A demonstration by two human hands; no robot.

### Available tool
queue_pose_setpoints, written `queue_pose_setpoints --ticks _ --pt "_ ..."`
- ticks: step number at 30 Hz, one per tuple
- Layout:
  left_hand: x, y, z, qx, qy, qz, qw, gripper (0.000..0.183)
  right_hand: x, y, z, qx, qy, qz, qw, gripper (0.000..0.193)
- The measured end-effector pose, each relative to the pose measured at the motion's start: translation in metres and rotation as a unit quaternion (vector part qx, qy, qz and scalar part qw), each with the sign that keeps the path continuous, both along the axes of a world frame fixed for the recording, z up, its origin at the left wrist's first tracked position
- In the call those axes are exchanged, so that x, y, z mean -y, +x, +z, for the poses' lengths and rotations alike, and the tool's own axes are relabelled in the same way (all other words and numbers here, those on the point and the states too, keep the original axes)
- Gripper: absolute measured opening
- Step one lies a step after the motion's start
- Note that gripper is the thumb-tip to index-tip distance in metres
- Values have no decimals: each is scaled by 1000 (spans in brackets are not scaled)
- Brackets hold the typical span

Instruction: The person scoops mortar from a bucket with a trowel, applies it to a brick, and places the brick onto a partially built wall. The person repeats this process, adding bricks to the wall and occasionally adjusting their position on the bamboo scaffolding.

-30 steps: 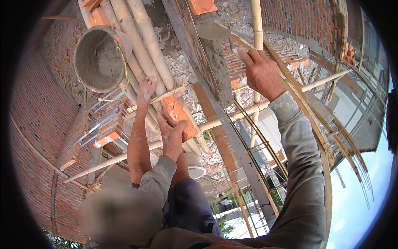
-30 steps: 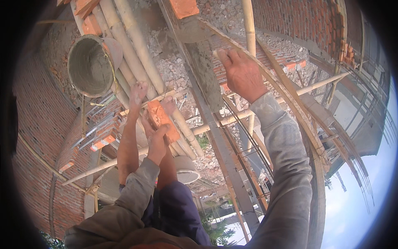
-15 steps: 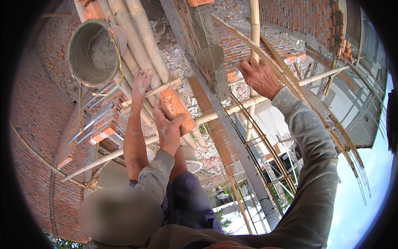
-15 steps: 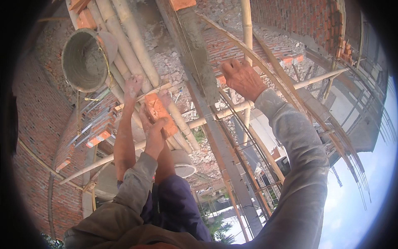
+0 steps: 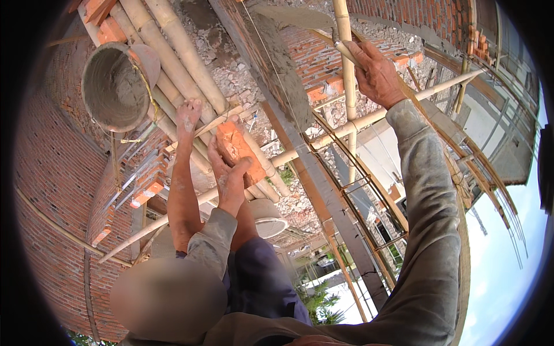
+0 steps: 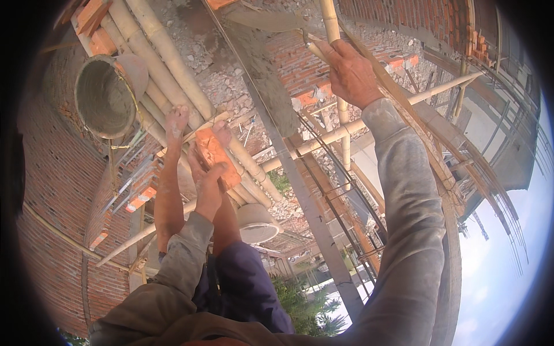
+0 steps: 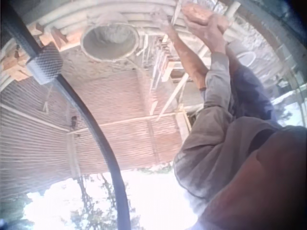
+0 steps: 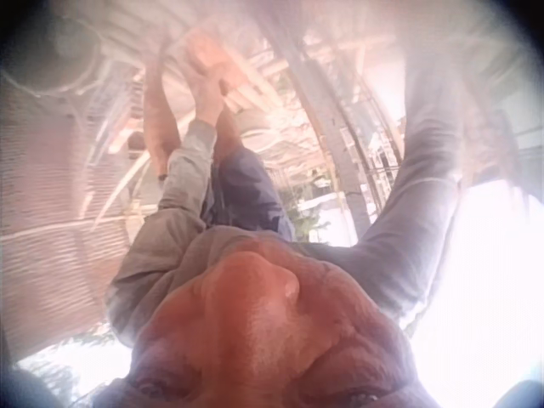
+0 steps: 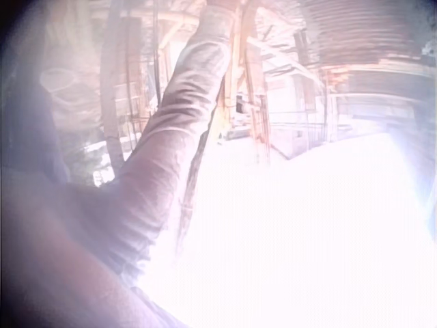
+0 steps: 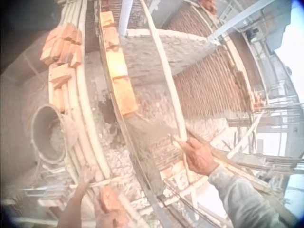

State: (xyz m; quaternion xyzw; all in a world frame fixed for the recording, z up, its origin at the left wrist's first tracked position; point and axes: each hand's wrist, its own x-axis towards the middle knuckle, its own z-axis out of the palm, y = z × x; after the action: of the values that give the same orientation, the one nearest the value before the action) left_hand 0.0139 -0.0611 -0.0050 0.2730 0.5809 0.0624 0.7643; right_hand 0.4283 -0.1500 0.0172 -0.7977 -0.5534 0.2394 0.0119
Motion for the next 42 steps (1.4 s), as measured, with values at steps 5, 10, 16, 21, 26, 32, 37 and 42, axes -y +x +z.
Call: queue_pose_setpoints --ticks 5,10,16,21,26,32,37,42 --pt "-1 0 -2 -20 -9 -6 1000 98 34 -17 7 13 -39 54 998 59" --pt "-2 2 0 -14 -17 7 1000 98 91 -48 27 -10 -152 44 987 61" --pt "-3 3 1 -19 1 -2 1000 98 101 -58 52 -82 -151 -19 985 60" --pt "-2 0 -1 -3 -18 19 1000 97 61 -58 35 -194 -218 -11 956 43" --pt "-2 -3 -7 -14 16 -4 1000 96 14 -88 -13 -185 -350 168 903 32" --pt "-3 -2 -5 -22 8 16 1000 96 -30 -117 -19 -124 -288 88 946 28" --pt "-5 1 -5 -18 12 35 999 87 -60 -87 8 -95 -91 -64 989 26" --pt "-8 2 -10 27 -31 143 989 78 -63 -75 87 -119 13 -178 977 42"
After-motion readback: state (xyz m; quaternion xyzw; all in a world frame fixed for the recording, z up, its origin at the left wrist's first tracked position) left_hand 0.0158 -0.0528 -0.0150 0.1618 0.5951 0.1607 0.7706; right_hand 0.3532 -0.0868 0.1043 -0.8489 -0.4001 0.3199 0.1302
